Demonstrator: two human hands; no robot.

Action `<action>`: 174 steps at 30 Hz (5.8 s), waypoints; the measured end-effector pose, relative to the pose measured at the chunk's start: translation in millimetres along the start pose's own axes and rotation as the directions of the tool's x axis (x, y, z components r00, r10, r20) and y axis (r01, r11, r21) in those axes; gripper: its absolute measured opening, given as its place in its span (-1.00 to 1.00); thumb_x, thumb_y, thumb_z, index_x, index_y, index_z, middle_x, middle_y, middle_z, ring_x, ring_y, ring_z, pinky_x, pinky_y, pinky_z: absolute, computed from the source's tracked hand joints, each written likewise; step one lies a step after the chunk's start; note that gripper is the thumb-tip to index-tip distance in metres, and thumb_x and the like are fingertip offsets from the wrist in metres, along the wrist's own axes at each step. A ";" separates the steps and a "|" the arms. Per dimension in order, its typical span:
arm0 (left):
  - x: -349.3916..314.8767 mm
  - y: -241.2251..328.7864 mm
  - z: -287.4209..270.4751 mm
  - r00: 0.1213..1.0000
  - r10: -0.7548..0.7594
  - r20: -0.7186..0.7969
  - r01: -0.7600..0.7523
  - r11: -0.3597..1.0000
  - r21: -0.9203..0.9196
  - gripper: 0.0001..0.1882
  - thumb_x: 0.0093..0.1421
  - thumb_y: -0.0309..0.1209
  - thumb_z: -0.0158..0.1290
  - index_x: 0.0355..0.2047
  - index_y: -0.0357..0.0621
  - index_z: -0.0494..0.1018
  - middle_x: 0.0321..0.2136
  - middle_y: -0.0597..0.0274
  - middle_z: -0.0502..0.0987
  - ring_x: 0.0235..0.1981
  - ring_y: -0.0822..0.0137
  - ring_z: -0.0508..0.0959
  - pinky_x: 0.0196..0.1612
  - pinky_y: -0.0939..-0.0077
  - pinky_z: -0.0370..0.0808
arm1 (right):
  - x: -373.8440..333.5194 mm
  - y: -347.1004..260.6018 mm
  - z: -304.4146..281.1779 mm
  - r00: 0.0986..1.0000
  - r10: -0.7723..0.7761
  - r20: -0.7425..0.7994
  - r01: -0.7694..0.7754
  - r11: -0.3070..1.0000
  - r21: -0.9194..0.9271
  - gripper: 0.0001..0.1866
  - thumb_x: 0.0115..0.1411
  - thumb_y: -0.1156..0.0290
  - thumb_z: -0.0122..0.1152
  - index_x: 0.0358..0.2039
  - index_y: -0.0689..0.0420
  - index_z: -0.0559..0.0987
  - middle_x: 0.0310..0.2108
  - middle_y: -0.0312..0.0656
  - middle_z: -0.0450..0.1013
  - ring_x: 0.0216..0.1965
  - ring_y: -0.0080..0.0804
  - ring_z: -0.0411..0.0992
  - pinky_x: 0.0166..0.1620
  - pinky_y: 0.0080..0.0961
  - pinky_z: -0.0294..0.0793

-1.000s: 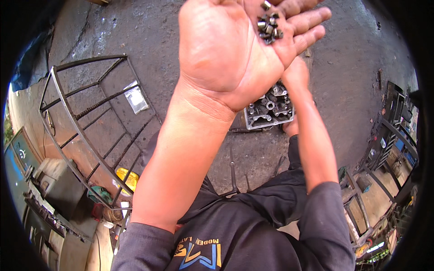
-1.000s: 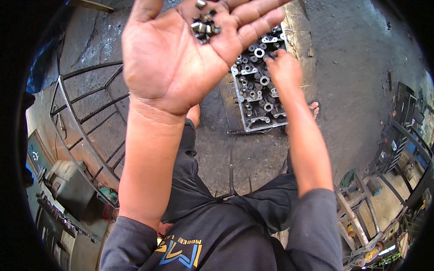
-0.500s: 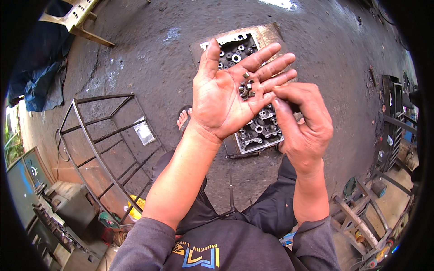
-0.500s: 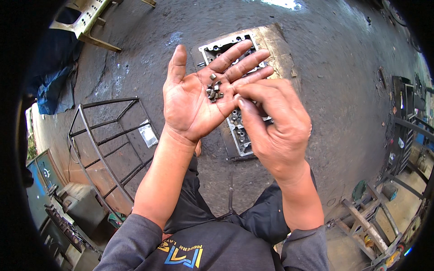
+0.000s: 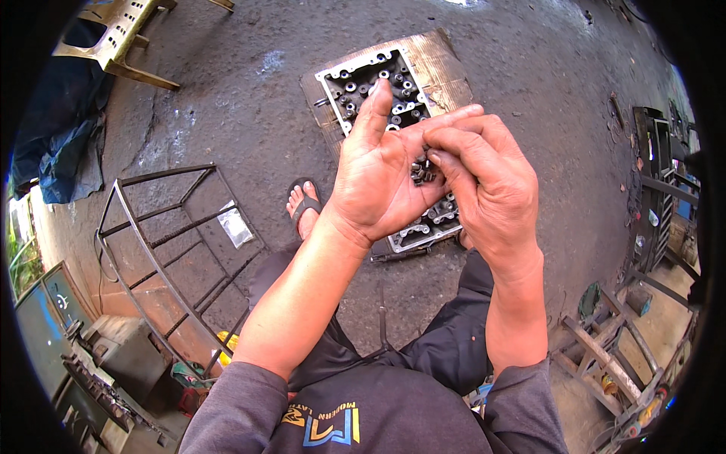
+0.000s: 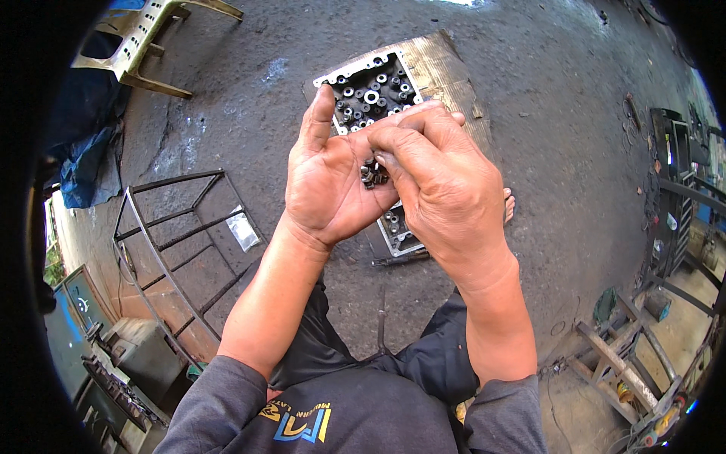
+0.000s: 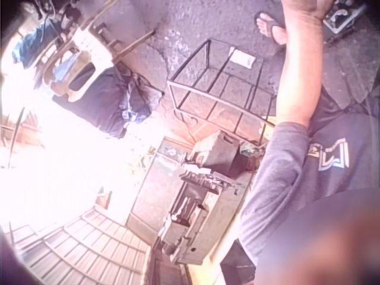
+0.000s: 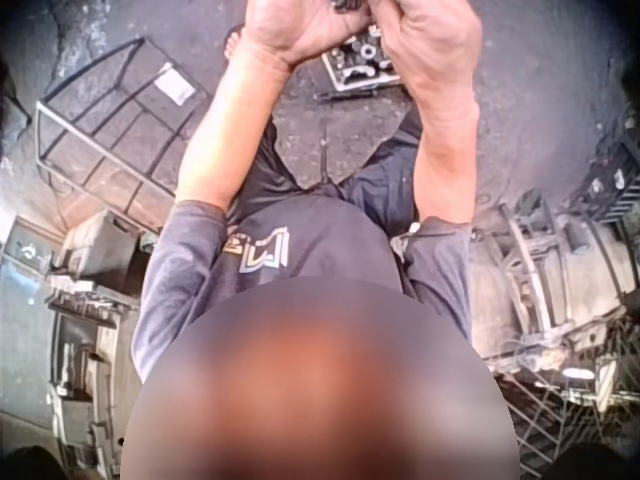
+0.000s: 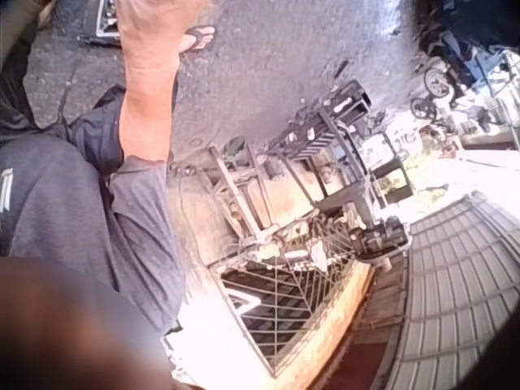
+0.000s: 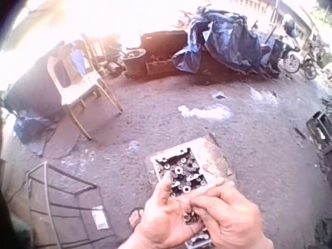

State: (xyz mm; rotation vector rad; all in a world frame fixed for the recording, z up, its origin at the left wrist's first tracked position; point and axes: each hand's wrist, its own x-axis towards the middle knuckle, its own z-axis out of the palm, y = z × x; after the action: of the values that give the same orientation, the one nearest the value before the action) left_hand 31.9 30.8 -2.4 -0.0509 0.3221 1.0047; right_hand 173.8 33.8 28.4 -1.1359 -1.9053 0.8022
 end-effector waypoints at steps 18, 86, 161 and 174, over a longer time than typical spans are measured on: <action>2.5 21.0 -13.2 0.983 0.106 0.147 -0.082 0.983 -0.162 0.08 0.37 0.33 -0.19 0.44 -0.51 -0.01 0.44 -0.41 0.03 0.48 -0.31 0.05 0.52 0.05 0.10 | -3.5 -1.3 -2.2 0.997 -0.015 0.082 0.017 1.000 -0.020 -0.77 0.06 0.70 0.40 -0.25 0.23 0.62 -0.28 -0.14 0.57 -0.22 -0.26 0.59 -0.14 -0.39 0.57; -9.7 36.8 -12.7 0.965 0.218 0.146 -0.209 0.975 -0.080 0.06 0.38 0.39 -0.38 0.41 -0.46 0.11 0.33 -0.30 0.28 0.33 -0.13 0.35 0.37 0.11 0.37 | -8.4 -32.2 44.5 1.000 0.025 0.008 -0.026 0.995 0.098 -0.84 0.13 0.72 0.35 -0.24 0.30 0.68 -0.30 -0.10 0.58 -0.31 -0.33 0.57 -0.17 -0.44 0.54; -59.7 95.9 -51.6 0.887 0.440 0.137 -0.401 0.883 -0.243 -0.10 0.44 0.19 -0.29 0.35 -0.52 0.16 0.36 -0.33 0.24 0.43 -0.21 0.20 0.47 -0.07 0.16 | -78.4 241.4 200.7 0.778 0.620 -0.098 -0.546 0.592 -0.592 -0.68 0.16 0.14 0.37 -0.19 0.08 0.69 -0.13 -0.11 0.57 -0.02 -0.04 0.53 0.03 -0.09 0.52; -55.9 93.7 -53.5 0.889 0.443 0.115 -0.409 0.882 -0.234 -0.08 0.44 0.22 -0.30 0.35 -0.51 0.17 0.36 -0.33 0.25 0.42 -0.21 0.22 0.45 -0.06 0.19 | -94.6 259.6 206.1 0.917 0.389 -0.090 -0.358 0.701 -0.617 -0.83 0.15 0.27 0.36 -0.26 0.01 0.67 -0.21 -0.18 0.56 -0.11 -0.08 0.55 -0.09 -0.10 0.56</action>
State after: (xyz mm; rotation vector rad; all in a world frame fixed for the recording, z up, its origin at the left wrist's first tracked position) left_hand -87.0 25.4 -27.3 -0.0838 0.0733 1.4733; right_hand 138.6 26.8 -314.4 -1.9830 -2.0723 0.3834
